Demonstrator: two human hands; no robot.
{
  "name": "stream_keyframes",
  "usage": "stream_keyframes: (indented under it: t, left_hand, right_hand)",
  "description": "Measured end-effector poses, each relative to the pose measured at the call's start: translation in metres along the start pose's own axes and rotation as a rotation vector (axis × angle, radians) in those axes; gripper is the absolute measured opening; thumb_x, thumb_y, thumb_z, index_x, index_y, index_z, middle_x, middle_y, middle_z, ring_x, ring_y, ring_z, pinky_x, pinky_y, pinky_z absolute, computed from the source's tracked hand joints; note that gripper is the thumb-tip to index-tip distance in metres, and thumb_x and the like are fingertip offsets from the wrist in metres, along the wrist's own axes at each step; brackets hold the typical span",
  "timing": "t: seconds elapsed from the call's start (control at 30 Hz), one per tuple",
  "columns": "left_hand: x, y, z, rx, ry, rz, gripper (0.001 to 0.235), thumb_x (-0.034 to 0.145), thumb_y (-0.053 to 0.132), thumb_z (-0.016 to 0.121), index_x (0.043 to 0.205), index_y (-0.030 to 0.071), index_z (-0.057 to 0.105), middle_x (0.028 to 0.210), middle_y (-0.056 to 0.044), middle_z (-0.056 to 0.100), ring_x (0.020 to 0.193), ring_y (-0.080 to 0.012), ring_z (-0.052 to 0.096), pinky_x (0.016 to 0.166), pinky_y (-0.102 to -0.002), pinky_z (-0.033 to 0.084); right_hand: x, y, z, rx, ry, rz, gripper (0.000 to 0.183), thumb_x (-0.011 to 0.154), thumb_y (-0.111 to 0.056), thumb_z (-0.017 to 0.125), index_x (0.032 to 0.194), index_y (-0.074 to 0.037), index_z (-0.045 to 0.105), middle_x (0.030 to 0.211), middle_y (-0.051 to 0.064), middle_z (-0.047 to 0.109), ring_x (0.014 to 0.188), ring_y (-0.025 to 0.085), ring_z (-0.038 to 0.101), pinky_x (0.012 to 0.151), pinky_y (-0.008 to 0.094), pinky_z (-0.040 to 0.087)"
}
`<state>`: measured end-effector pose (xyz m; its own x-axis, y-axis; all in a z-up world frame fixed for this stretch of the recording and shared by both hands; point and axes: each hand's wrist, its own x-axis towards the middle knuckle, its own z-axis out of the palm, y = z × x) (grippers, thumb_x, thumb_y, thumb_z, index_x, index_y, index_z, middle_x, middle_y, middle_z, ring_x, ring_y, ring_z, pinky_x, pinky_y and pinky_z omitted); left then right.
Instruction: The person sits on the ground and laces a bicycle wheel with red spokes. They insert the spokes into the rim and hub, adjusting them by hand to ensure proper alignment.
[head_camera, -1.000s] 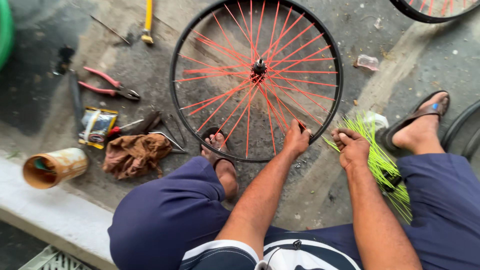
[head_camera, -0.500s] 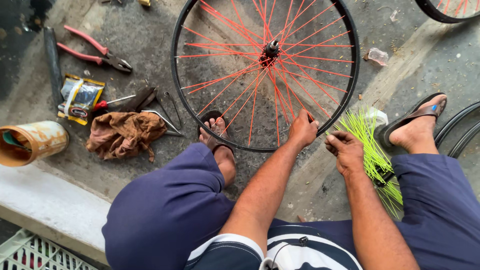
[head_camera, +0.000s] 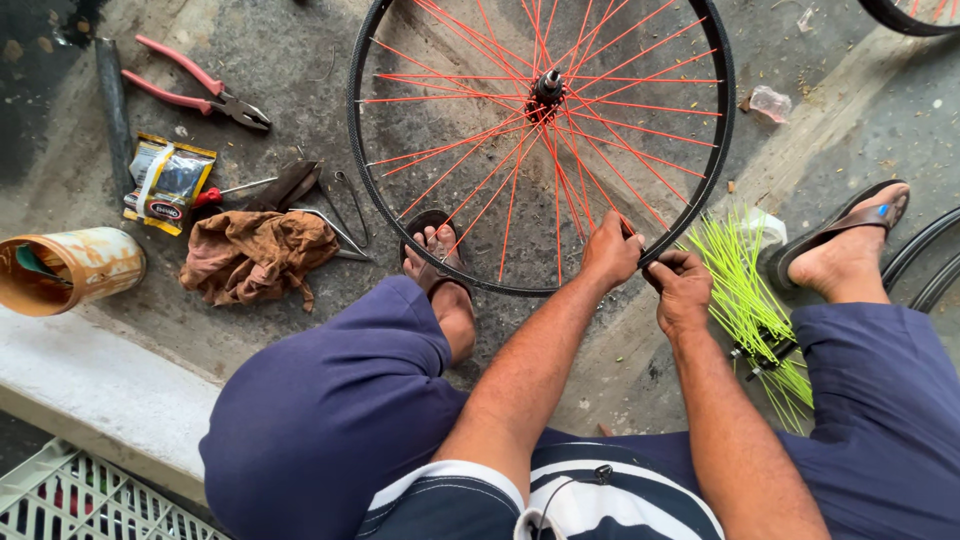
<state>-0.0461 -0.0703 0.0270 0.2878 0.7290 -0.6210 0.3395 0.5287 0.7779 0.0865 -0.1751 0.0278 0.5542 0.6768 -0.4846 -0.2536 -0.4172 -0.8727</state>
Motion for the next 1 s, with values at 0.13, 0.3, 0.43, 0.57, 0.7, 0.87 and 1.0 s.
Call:
stream_keyframes:
  t: [0.13, 0.3, 0.43, 0.57, 0.7, 0.87, 1.0]
  left_hand:
    - [0.001, -0.002, 0.0, 0.007, -0.003, 0.006, 0.03, 0.089, 0.026, 0.071, 0.108, 0.006, 0.059, 0.1, -0.018, 0.073, 0.097, -0.0355, 0.071, 0.085, -0.046, 0.054]
    - [0.001, 0.0, -0.001, -0.003, -0.003, -0.002, 0.031, 0.088, 0.025, 0.071, 0.109, 0.006, 0.058, 0.1, -0.018, 0.073, 0.096, -0.0344, 0.071, 0.085, -0.046, 0.054]
    - [0.0, 0.002, -0.004, 0.003, -0.02, -0.015, 0.03, 0.089, 0.025, 0.071, 0.109, 0.006, 0.058, 0.101, -0.017, 0.073, 0.097, -0.033, 0.071, 0.086, -0.045, 0.054]
    - [-0.001, 0.003, -0.006, 0.001, -0.029, -0.016, 0.031, 0.089, 0.025, 0.07, 0.109, 0.006, 0.058, 0.101, -0.016, 0.073, 0.097, -0.032, 0.072, 0.086, -0.044, 0.054]
    - [-0.002, 0.002, -0.005, -0.001, -0.017, 0.006, 0.031, 0.089, 0.026, 0.071, 0.109, 0.006, 0.058, 0.101, -0.016, 0.073, 0.097, -0.0323, 0.071, 0.086, -0.044, 0.054]
    - [0.0, 0.0, -0.003, 0.002, -0.007, 0.013, 0.031, 0.088, 0.026, 0.071, 0.107, 0.006, 0.059, 0.1, -0.016, 0.074, 0.097, -0.033, 0.072, 0.086, -0.045, 0.054]
    - [0.001, 0.0, -0.002, -0.001, -0.005, 0.014, 0.03, 0.087, 0.025, 0.071, 0.107, 0.006, 0.059, 0.099, -0.016, 0.074, 0.096, -0.033, 0.072, 0.085, -0.045, 0.055]
  right_hand:
    - [0.0, -0.008, -0.002, 0.13, -0.001, 0.074, 0.019, 0.089, 0.011, 0.065, 0.104, 0.0, 0.065, 0.099, 0.01, 0.073, 0.084, 0.018, 0.074, 0.078, 0.029, 0.065]
    - [-0.008, -0.027, -0.005, 0.069, 0.048, 0.12, 0.016, 0.092, 0.008, 0.066, 0.107, 0.004, 0.067, 0.103, 0.014, 0.075, 0.089, 0.022, 0.076, 0.078, 0.027, 0.064]
    - [-0.013, -0.027, 0.002, -0.048, 0.1, 0.122, 0.022, 0.089, 0.008, 0.073, 0.106, -0.001, 0.064, 0.094, 0.014, 0.073, 0.082, 0.023, 0.073, 0.069, 0.029, 0.061]
    - [-0.012, -0.018, 0.0, -0.016, 0.047, 0.05, 0.021, 0.087, 0.01, 0.075, 0.106, 0.004, 0.07, 0.097, 0.011, 0.074, 0.084, 0.02, 0.073, 0.077, 0.029, 0.064]
    - [-0.008, -0.008, -0.008, 0.008, 0.0, 0.021, 0.023, 0.086, 0.013, 0.073, 0.107, 0.006, 0.073, 0.099, 0.012, 0.075, 0.085, 0.018, 0.074, 0.082, 0.028, 0.064]
    - [-0.003, -0.001, -0.007, 0.028, 0.041, -0.008, 0.022, 0.084, 0.015, 0.073, 0.102, 0.003, 0.071, 0.096, 0.009, 0.074, 0.084, 0.018, 0.072, 0.082, 0.029, 0.063]
    - [0.001, 0.0, -0.001, -0.034, 0.025, -0.144, 0.03, 0.08, 0.02, 0.076, 0.097, -0.002, 0.065, 0.094, 0.006, 0.071, 0.085, 0.015, 0.07, 0.082, 0.028, 0.062]
